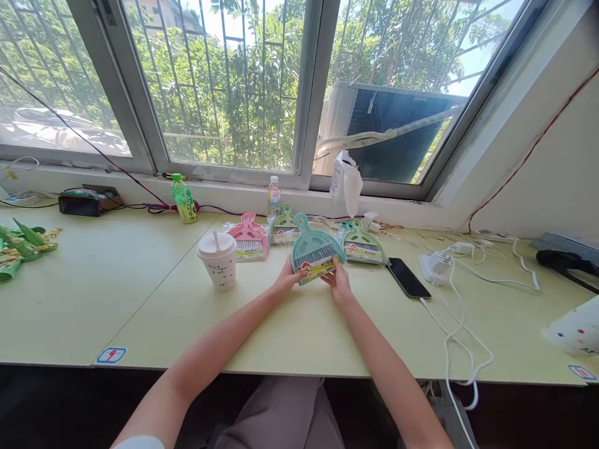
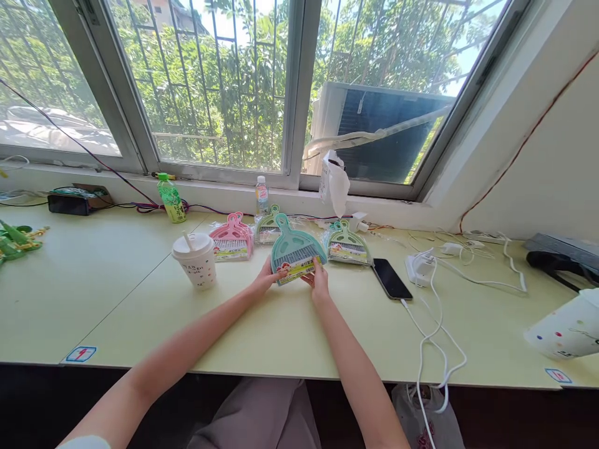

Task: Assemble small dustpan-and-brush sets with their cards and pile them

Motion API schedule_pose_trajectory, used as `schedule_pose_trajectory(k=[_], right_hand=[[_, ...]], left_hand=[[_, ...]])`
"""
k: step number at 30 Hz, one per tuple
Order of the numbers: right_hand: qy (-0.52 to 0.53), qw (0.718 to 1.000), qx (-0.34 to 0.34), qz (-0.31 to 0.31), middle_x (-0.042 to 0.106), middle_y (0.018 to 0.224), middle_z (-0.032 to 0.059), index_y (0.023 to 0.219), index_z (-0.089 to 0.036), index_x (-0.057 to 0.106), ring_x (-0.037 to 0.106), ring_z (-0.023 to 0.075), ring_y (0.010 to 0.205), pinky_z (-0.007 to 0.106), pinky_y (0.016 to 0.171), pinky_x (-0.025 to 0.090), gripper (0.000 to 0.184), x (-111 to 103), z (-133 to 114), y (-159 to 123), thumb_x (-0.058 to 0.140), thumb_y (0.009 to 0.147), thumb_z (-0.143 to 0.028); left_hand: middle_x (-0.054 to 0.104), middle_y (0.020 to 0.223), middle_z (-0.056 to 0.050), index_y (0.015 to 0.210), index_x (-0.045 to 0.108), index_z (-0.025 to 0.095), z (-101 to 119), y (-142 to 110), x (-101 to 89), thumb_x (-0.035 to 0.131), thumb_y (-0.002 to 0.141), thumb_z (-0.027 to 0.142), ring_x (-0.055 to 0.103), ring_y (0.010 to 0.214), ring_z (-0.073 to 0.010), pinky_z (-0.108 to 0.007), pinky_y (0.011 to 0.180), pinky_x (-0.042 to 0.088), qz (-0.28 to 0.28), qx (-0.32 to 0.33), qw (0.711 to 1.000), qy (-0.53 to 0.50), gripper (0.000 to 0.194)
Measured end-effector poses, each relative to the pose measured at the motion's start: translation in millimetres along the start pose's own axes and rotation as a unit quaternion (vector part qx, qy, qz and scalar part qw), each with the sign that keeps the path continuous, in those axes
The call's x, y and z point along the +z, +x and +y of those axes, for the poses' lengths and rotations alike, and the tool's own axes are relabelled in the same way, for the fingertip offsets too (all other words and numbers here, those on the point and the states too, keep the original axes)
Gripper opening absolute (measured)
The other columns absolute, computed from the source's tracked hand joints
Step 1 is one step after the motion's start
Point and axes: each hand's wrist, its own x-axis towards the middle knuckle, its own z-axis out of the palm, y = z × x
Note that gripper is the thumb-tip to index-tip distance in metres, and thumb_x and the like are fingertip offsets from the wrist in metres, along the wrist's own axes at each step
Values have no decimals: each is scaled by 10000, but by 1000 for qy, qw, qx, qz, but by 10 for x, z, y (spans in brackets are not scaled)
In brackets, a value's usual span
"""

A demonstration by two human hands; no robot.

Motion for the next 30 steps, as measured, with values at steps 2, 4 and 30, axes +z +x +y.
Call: schedule_pose_trajectory(k=[2,4,30], right_hand=[[-16,1000,-14,4,691,799,12,860,-223,601,673,174,675,292,577,585,357,-3,-7,1,713,670,-504],[-33,999,-24,3,690,810,6,857,-229,601,670,166,665,287,575,579,355,-2,-24,1,717,664,-504],[-20,1000,-13,19,692,803,11,823,-212,561,650,134,637,235,555,547,371,-26,-106,-22,740,653,-489]], left_hand=[[607,1242,-113,1225,477,218,12,-15,-8,829,611,353,522,1194,-340,-475,967,436,-8,-15,1000,-7,721],[618,1232,-106,1260,467,241,31,-27,-22,826,614,335,531,1188,-347,-483,951,450,-12,-38,999,-11,745],[602,1268,-149,1279,509,194,19,22,-125,833,600,288,535,1187,-334,-448,959,437,-89,-128,988,1,759]])
